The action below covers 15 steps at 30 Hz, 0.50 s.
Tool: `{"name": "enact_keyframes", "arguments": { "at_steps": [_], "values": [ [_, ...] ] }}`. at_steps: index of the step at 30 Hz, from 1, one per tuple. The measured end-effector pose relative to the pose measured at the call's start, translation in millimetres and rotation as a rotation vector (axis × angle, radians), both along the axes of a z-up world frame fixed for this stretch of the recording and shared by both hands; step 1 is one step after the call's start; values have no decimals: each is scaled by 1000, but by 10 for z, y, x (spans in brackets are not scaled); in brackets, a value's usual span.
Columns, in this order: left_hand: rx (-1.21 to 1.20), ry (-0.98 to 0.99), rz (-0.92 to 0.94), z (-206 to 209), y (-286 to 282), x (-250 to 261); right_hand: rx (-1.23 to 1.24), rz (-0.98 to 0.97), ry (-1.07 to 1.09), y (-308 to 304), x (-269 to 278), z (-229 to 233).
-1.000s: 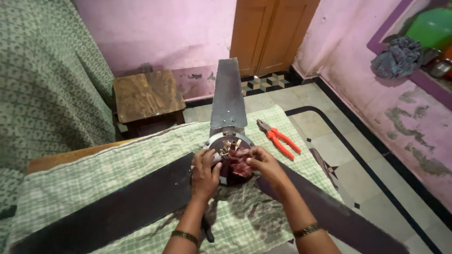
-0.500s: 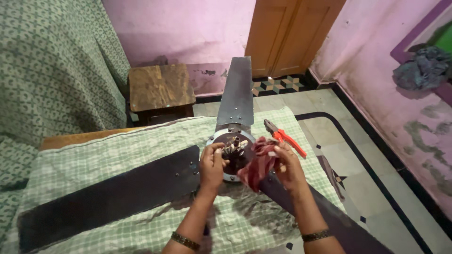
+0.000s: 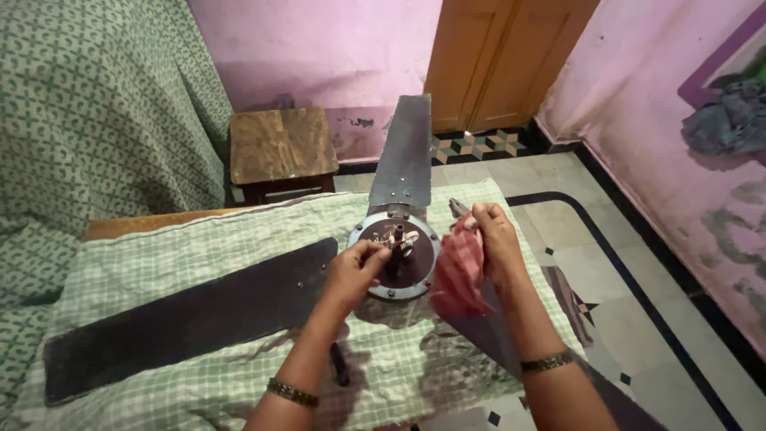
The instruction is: The person works on the central hub of a ceiling fan placed on a cloth-covered table. They repeatedly insert and remove a small white cylindrical component from the hub, adjust the fan blades, and wipe the hub with a cloth. Pliers are visible on the table but not used.
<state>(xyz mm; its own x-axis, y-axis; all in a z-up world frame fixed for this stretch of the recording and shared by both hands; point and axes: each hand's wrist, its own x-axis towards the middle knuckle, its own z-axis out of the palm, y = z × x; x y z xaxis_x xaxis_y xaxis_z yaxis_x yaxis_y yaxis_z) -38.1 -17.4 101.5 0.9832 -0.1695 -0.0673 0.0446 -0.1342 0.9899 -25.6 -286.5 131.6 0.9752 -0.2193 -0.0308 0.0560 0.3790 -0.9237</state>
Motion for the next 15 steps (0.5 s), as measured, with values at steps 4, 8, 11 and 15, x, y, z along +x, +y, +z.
{"name": "enact_keyframes", "arguments": {
  "at_steps": [4, 8, 11, 15],
  "values": [
    [55, -245, -137, -21, -185, -130, -81, 53, -1, 249, 1, -80],
    [2, -200, -72, -171, -306, -95, -241, 87, 19, 257, 20, -274],
    [212, -351, 53, -206, -146, -4, -727, 6, 47, 52, -43, -340],
    [245, -372, 160, -83, -70, -12, -1145, -61, -84, 12, -88, -304]
  ]
}}
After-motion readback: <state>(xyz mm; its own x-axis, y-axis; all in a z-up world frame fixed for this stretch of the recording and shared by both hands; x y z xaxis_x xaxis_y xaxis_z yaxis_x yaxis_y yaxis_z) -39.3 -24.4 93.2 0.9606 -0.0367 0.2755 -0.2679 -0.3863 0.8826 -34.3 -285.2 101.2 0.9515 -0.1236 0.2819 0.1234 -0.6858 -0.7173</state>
